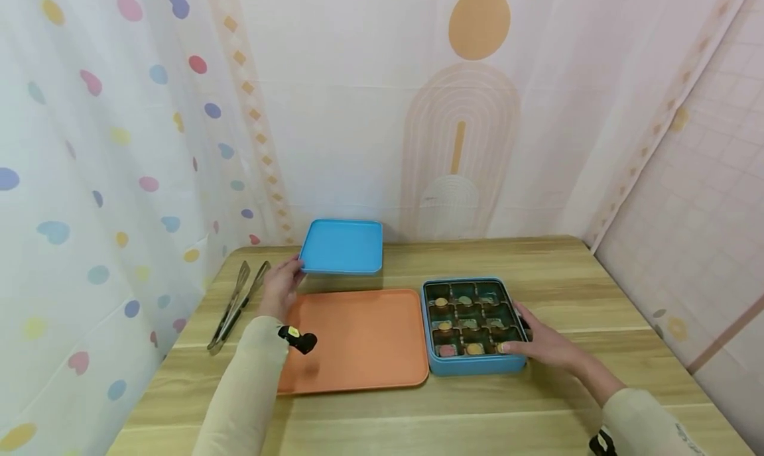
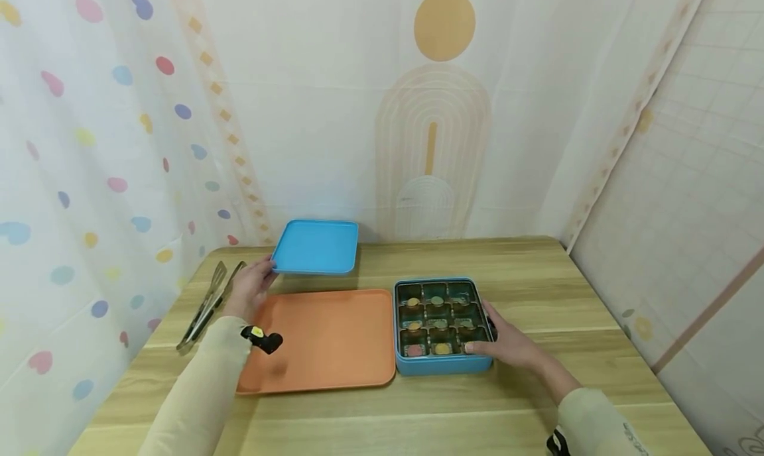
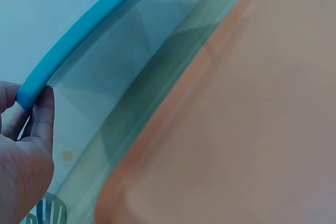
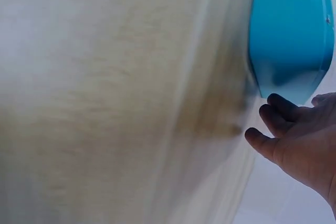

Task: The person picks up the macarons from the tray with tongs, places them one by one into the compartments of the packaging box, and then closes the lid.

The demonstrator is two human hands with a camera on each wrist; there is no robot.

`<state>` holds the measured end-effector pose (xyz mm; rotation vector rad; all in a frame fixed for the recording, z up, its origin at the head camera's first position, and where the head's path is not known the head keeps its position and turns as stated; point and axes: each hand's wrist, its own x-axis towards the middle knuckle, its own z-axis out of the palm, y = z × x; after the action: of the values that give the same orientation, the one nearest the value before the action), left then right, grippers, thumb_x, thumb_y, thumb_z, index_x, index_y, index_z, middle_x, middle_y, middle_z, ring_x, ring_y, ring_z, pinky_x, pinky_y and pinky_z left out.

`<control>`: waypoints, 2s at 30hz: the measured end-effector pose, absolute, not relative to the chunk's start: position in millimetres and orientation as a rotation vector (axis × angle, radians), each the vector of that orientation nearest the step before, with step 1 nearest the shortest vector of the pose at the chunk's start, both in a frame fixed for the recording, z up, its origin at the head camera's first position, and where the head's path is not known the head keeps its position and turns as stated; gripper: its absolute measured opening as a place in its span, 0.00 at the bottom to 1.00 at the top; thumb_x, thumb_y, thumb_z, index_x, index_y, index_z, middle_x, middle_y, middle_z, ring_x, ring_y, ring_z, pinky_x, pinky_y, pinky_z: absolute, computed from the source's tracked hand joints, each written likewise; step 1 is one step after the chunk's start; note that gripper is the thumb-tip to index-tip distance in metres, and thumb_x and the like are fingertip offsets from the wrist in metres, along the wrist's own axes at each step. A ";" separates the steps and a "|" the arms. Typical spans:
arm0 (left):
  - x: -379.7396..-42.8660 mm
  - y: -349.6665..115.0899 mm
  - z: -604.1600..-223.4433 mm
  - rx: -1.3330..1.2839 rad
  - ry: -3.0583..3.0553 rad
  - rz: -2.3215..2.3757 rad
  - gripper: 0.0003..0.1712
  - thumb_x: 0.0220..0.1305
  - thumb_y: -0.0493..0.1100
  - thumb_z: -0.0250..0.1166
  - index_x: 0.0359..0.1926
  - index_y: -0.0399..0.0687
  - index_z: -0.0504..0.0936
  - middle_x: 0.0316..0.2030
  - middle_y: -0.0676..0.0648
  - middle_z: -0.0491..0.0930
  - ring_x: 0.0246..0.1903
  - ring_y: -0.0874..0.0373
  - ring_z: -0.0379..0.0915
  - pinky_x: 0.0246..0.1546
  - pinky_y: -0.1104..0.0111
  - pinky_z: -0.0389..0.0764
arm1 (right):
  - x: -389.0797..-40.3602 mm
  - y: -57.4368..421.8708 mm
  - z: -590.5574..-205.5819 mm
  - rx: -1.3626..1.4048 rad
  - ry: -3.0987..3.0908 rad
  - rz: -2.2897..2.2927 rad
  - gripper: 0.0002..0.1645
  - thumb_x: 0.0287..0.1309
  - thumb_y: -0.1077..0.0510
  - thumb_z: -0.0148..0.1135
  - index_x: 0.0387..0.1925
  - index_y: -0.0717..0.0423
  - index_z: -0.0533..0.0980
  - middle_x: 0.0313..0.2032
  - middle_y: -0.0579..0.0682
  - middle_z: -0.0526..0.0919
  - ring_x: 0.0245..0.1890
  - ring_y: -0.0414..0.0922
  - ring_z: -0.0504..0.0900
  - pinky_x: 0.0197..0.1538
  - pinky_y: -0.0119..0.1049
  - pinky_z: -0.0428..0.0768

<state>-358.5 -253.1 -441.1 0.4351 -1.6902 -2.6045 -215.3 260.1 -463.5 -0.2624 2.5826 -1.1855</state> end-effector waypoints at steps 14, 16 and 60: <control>-363.8 -224.5 -437.7 0.385 -1.554 -2.646 0.29 0.73 0.30 0.51 0.72 0.29 0.59 0.70 0.36 0.60 0.51 0.57 0.73 0.53 0.73 0.75 | -255.6 246.8 -426.0 -0.330 2.609 -1.198 0.64 0.65 0.40 0.63 0.78 0.56 0.29 0.73 0.74 0.44 0.72 0.71 0.45 0.63 0.70 0.55; -363.3 -219.1 -437.3 0.386 -1.541 -2.643 0.28 0.73 0.30 0.52 0.72 0.30 0.61 0.69 0.35 0.61 0.54 0.55 0.72 0.55 0.71 0.74 | -264.8 239.6 -420.1 -0.326 2.602 -1.208 0.64 0.64 0.38 0.62 0.78 0.54 0.29 0.74 0.72 0.43 0.72 0.70 0.45 0.64 0.70 0.55; -349.4 -108.4 -439.3 0.198 -1.502 -2.710 0.24 0.68 0.25 0.57 0.64 0.25 0.70 0.61 0.33 0.70 0.50 0.51 0.75 0.47 0.69 0.78 | -329.4 163.3 -406.8 -0.386 2.387 -1.570 0.55 0.68 0.55 0.63 0.79 0.53 0.35 0.72 0.71 0.53 0.70 0.66 0.57 0.66 0.62 0.60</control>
<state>-349.4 -108.4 -439.3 0.1985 -1.5016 -2.7101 -329.4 163.3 -406.8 -0.3857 2.3869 -1.5700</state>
